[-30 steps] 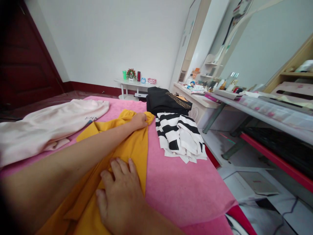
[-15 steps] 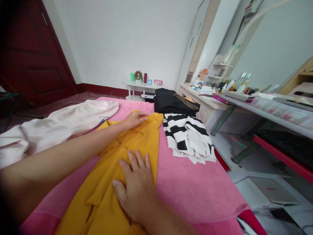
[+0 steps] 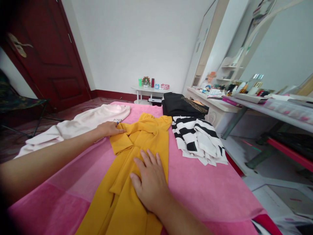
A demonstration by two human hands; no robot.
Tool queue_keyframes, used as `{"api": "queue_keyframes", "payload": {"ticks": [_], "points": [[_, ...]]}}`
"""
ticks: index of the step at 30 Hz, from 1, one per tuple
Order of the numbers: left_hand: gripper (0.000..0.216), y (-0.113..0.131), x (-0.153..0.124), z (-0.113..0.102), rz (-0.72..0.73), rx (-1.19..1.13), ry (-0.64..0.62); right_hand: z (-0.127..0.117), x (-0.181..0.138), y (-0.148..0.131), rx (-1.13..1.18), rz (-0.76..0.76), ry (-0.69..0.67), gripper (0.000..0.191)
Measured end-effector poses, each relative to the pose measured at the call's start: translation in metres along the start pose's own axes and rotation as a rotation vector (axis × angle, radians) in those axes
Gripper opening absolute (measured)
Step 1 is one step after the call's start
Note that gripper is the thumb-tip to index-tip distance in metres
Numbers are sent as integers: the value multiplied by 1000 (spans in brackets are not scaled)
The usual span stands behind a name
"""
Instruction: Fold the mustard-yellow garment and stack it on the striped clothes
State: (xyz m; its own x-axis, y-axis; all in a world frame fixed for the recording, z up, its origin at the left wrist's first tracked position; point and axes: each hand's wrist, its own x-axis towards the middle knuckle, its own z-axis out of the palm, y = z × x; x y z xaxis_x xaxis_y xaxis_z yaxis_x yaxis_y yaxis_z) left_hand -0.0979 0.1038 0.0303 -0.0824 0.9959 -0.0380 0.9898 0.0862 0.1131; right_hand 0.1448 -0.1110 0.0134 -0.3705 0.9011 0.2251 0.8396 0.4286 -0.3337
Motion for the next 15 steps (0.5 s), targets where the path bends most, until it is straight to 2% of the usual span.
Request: {"api": "queue_keyframes", "payload": {"ticks": [2,6,9,13,15], "points": [[62,1,1,3,-27,-73,-3,0,-1,0,3,-1,5,45],[39,1,5,4,-95,-413,-27,-1,-2,-1,8,0,13,43],[29,3,3,-1,-37,-594,-64,-2,-2,-1,15,0,19,43],[32,4,-6,-10,59,-644,1,-3,-2,-1,27,1,17,42],[45,2,-15,-12,93,-568,128,-3,-2,-1,29,-1,17,42]]}}
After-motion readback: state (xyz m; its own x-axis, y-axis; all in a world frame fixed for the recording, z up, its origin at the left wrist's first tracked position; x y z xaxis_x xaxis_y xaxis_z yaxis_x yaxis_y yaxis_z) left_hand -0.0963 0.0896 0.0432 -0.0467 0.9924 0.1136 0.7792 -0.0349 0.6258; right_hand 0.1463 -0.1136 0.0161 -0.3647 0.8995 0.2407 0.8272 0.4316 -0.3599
